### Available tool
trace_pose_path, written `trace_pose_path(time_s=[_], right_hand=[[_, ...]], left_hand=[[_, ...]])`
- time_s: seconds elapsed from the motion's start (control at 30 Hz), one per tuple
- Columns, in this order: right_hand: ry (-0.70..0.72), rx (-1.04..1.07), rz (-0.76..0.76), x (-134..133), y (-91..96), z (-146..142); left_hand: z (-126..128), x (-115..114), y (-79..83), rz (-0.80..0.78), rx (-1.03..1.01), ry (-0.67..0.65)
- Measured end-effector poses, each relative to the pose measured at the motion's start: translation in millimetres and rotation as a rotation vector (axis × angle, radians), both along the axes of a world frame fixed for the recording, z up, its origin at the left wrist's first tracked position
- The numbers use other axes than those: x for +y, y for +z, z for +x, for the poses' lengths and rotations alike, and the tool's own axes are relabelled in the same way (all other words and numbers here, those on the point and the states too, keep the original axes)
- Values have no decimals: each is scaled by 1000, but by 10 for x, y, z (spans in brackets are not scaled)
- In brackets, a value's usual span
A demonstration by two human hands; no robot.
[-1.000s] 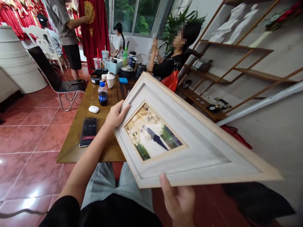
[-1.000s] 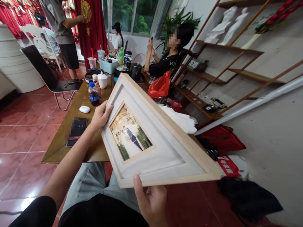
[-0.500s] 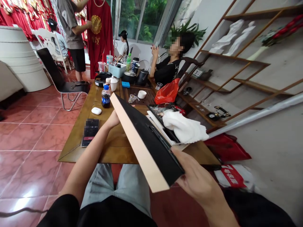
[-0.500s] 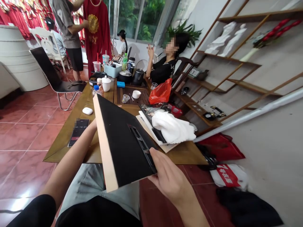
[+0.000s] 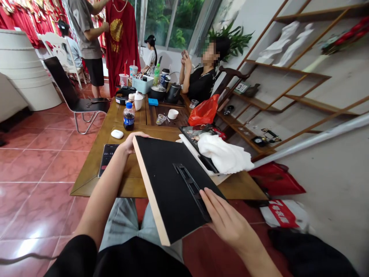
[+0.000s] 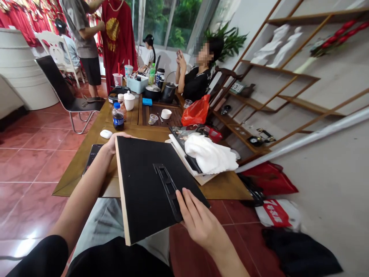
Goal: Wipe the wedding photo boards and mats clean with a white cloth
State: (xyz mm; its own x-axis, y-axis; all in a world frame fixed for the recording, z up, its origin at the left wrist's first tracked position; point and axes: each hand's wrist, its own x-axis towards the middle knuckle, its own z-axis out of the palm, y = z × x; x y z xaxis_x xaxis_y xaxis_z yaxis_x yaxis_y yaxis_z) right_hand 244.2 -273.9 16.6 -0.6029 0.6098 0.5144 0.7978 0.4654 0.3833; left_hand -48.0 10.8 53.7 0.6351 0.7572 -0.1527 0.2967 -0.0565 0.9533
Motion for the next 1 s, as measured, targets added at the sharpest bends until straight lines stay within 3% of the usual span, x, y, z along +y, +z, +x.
trace_pose_path(time_s=[0.13, 0.3, 0.4, 0.77, 1.0], right_hand=[[16, -22, -44, -85, -129, 98], [-109, -18, -33, -253, -300, 31], [-106, 24, -50, -322, -367, -10], [-93, 7, -58, -368, -419, -69], [17, -197, -29, -304, -314, -42]], left_hand=[[-49, -14, 45, -273, -139, -167], [-74, -27, 49, -341, -65, -301], [-37, -42, 2, -370, -17, -344], [49, 5, -152, -293, 87, -342], [121, 30, -197, -169, 227, -336]])
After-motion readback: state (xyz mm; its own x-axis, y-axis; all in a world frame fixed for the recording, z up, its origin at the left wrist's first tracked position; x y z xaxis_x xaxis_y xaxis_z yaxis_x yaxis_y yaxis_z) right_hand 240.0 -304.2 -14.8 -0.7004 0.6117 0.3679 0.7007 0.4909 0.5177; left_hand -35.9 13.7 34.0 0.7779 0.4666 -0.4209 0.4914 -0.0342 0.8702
